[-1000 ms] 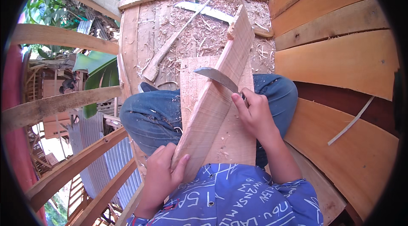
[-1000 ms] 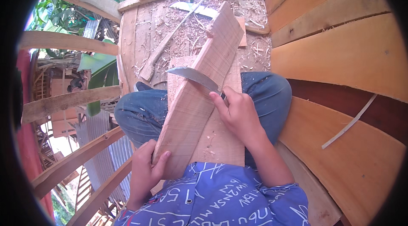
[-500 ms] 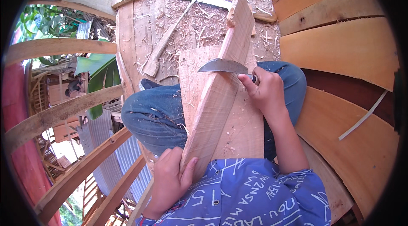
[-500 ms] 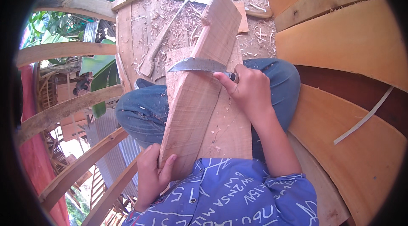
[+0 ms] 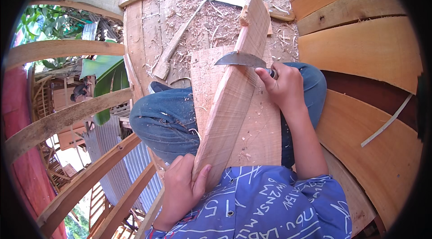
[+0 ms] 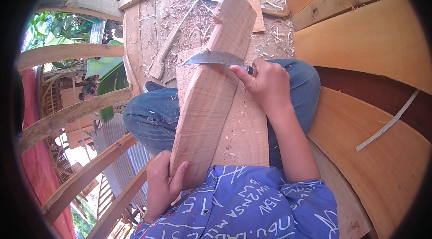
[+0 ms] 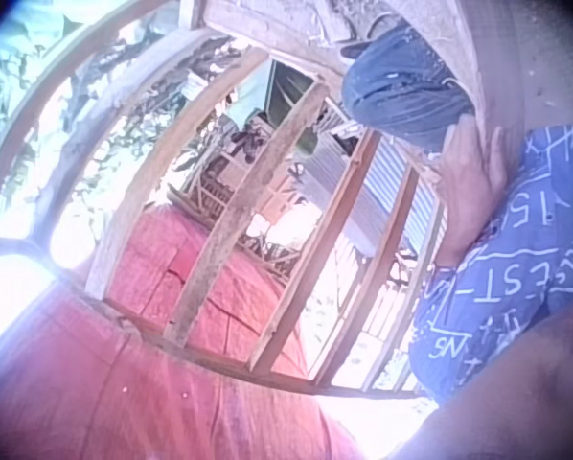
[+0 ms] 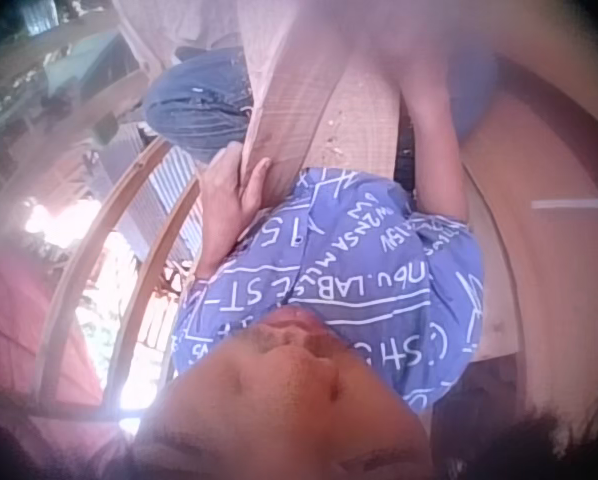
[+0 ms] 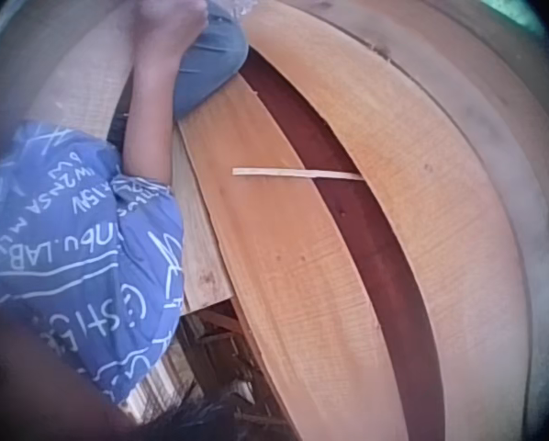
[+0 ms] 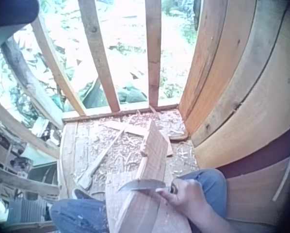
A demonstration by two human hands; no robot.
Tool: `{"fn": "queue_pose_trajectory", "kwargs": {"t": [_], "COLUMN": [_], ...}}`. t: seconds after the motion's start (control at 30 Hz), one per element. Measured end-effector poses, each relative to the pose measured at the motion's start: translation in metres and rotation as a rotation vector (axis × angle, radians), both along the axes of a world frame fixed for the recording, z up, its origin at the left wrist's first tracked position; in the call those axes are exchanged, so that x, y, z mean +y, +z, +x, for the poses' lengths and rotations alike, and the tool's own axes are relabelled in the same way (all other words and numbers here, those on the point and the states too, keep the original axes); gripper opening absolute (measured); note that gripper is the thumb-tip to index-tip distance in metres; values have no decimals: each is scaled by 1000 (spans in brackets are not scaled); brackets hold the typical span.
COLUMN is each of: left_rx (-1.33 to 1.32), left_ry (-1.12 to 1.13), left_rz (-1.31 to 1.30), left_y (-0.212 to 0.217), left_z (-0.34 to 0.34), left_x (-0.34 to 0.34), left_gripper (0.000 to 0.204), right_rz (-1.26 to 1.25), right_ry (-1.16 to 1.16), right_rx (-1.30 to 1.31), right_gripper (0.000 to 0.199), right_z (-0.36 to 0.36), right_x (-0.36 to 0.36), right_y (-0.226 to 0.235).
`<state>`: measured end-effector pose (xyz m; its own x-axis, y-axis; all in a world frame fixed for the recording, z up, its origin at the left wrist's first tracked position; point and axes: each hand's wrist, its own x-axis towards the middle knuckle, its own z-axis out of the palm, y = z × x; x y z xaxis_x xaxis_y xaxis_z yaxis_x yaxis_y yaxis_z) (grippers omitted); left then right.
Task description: The person sits cross-legged on a wooden floor and uses a curved knife to shave and shape a long, thin piece of wood. They hold the wood with their left hand and repeatedly scrape the surface with the knife in their right hand, removing thin strips of wood.
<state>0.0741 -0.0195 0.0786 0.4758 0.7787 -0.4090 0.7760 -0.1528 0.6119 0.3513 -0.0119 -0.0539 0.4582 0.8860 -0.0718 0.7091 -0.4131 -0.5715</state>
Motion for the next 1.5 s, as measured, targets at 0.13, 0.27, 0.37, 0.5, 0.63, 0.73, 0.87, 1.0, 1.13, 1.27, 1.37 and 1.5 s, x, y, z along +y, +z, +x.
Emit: {"fn": "queue_pose_trajectory", "kwargs": {"t": [0.13,0.27,0.37,0.5,0.63,0.73,0.87,1.0,1.13,1.27,1.37,1.5], "left_rx": [7,19,19,11,7,5,12,-34,-60,-61,-90,-89], "left_ry": [-5,-8,-27,3,14,2,22,46,44,51,58,-42], "left_rz": [4,7,17,2,-2,17,19,43,51,29,54,205], "left_y": [0,0,1,1,0,0,-1,-5,-6,-8,-10,-4], "left_z": [0,-1,0,1,1,-1,-2,-6,-4,-6,-12,-19], "left_x": [1,0,-1,-1,-3,-6,-5,-6,-6,-9,-13,-12], "left_gripper": [27,27,27,28,29,29,27,26,25,25,25,25], "right_rz": [1,20,-31,-4,-24,-6,-2,-22,-4,78,52,-12], "right_ry": [-13,-40,-104,-118,-120,-143,-179,-181,-110,-133,-147,-196], "right_rx": [-3,-22,5,-48,-71,-104,-87,-16,48,218,295,301], "right_gripper": [74,75,76,78,78,77,76,74,71,65,63,64], "right_z": [0,1,9,16,17,24,33,25,11,-3,-2,0], "right_x": [2,3,10,13,14,17,22,18,-8,-43,-69,-95], "right_y": [-1,-4,-7,-12,-11,-16,-21,-8,12,23,25,35]}}
